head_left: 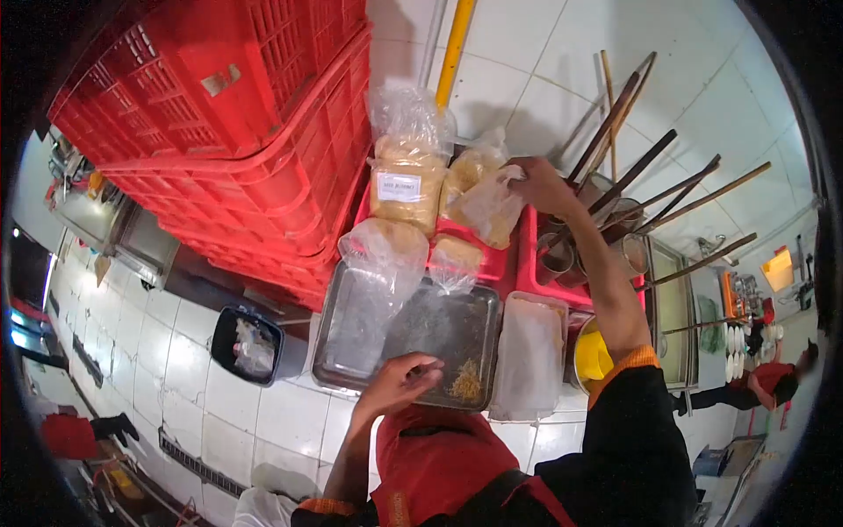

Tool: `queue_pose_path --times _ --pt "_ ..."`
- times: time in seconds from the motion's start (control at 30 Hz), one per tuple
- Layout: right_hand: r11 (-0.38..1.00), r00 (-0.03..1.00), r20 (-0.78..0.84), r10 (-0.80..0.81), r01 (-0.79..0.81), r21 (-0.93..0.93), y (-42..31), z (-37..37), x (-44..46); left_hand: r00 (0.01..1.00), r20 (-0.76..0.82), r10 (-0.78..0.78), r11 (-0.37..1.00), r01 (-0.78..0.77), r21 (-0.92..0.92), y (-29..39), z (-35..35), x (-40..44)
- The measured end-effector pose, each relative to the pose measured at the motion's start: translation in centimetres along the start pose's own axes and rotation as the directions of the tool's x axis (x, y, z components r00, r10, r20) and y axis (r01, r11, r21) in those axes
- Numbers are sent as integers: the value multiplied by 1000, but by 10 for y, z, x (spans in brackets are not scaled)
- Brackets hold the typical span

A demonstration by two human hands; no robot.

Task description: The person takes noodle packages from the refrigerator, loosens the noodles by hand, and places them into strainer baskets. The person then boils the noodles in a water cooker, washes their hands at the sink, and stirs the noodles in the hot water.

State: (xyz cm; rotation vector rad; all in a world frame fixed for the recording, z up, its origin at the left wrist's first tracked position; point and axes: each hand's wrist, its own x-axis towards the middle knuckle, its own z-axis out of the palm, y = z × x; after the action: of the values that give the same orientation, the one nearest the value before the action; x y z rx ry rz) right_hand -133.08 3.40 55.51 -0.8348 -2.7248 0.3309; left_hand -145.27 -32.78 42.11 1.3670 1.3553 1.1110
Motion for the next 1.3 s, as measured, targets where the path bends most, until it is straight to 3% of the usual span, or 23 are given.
queue_pose_path --times 0.07,0.1,0.13,0.2,0.23,0.3,0.33,0.4,0.43,0.47,0.53,0.6,0.63,0.7,0.8,0.83,0.93,1.07,1.13,1.17,1.23,1.27,1.3 --pt "940 992 126 27 -68 334 -31 -45 -18 996 72 -57 994 63 -90 1 5 31" --pt "944 992 116 42 -78 322 -48 -64 -28 999 33 -2 963 11 -269 -8 13 51" --pt "890 990 137 32 -91 447 -64 -79 -40 999 -7 37 899 -37 -437 -18 21 71" --pt "814 988 152 36 -117 568 -82 -93 -59 997 -65 -43 608 -26 -794 -19 31 111" --pt "716 988 133 84 -153 682 -87 -95 -67 998 -49 -44 609 -12 -793 -8 36 128" --pt "422 942 192 276 -299 856 -77 -90 -80 920 -343 -191 236 -296 -926 10 47 153" --pt "410 936 198 290 -309 858 -77 -86 -85 922 -330 -202 238 -280 -930 5 45 156" --pt "548 976 92 197 -187 815 -78 -72 -99 905 -336 -263 386 -221 -896 -6 38 144" --pt "576 966 116 230 -231 784 -72 -67 -104 906 -324 -272 504 -153 -850 -8 33 134" --pt "558 963 128 239 -244 793 -63 -57 -109 903 -317 -290 509 -135 -850 -8 29 125" --pt "280 948 117 296 -203 938 -54 -34 -114 871 -311 -380 631 -2 -776 2 18 108" --pt "203 928 133 349 -213 956 -57 -16 -118 875 -299 -381 558 -41 -829 -2 18 98" --pt "73 914 157 375 -198 978 -61 -5 -119 883 -289 -369 468 -92 -879 -4 19 94" --pt "-113 877 174 448 -138 984 -58 28 -118 874 -309 -374 440 -126 -889 -9 18 87" --pt "-273 901 232 365 -135 953 -69 54 -127 834 -367 -412 375 -212 -902 3 19 84" --pt "-295 816 275 508 -136 946 -87 58 -127 801 -397 -448 342 -256 -904 7 18 83" --pt "-391 831 374 412 -209 896 -97 99 -150 806 -381 -453 400 -198 -895 -17 17 76" --pt "-402 771 444 456 -267 876 -105 121 -162 743 -406 -531 410 -194 -891 -41 26 66" --pt "-336 836 353 421 -218 917 -94 126 -165 674 -639 -370 755 -184 -630 -48 27 58" --pt "-341 831 355 428 -216 915 -92 128 -166 678 -633 -373 755 -175 -632 -51 26 56" --pt "-321 810 384 443 -256 912 -91 130 -167 677 -708 -198 978 91 -187 -55 20 50" --pt "-327 808 388 444 -257 909 -89 136 -170 679 -706 -202 978 98 -185 -55 19 48" --pt "-166 828 323 458 -277 946 -86 143 -172 665 -736 -127 992 96 -85 -50 16 49"
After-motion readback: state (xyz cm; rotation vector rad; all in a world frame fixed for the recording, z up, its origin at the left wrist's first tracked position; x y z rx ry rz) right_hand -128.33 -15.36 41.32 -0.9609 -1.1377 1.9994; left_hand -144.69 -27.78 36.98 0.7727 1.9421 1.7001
